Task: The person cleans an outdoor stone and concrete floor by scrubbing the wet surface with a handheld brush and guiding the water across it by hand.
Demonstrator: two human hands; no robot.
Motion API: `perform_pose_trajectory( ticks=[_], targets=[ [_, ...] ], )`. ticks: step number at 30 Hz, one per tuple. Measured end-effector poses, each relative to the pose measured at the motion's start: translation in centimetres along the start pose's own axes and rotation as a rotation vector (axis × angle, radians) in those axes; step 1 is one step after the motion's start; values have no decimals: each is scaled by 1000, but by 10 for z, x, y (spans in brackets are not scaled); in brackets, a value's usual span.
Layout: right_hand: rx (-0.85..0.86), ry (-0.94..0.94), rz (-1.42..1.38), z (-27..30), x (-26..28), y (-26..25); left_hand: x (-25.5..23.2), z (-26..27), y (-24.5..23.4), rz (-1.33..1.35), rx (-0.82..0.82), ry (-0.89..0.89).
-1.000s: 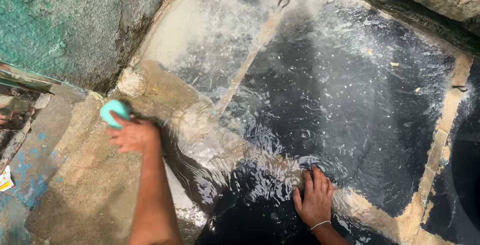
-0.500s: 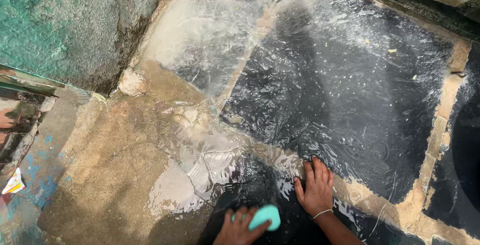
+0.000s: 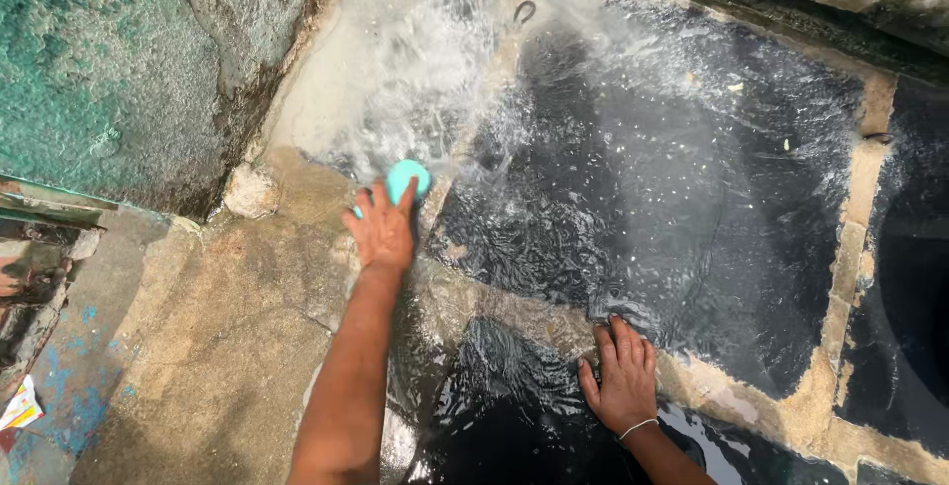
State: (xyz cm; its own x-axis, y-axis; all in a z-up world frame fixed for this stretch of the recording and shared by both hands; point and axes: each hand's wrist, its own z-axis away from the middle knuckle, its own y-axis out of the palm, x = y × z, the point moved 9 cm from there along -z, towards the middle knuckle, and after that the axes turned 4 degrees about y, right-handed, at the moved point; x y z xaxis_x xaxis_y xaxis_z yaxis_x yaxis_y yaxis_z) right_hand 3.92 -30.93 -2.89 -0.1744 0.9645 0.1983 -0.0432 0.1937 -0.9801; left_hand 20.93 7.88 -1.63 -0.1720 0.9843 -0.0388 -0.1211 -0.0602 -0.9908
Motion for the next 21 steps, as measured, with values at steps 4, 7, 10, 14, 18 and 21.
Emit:
perform_pose_trajectory(
  ticks=[4, 7, 10, 14, 18, 21],
  targets=[
    [9, 3, -22, -2, 0, 0, 42, -1, -27, 116, -105, -144],
    [-8, 0, -41, -4, 1, -4, -8, 84, -3, 163, -3, 49],
    [-42, -11, -62, 0, 5, -11, -120, 216, -3, 104, -184, 536],
    [-39, -10, -73, -1, 5, -12, -177, 255, 17, 388, 6, 786],
    [-29, 14, -52, 0, 5, -10, -149, 134, 48, 38, 154, 645],
    [-54, 11, -70, 2, 5, -13, -80, 26, 14, 69, -73, 154]
  ],
)
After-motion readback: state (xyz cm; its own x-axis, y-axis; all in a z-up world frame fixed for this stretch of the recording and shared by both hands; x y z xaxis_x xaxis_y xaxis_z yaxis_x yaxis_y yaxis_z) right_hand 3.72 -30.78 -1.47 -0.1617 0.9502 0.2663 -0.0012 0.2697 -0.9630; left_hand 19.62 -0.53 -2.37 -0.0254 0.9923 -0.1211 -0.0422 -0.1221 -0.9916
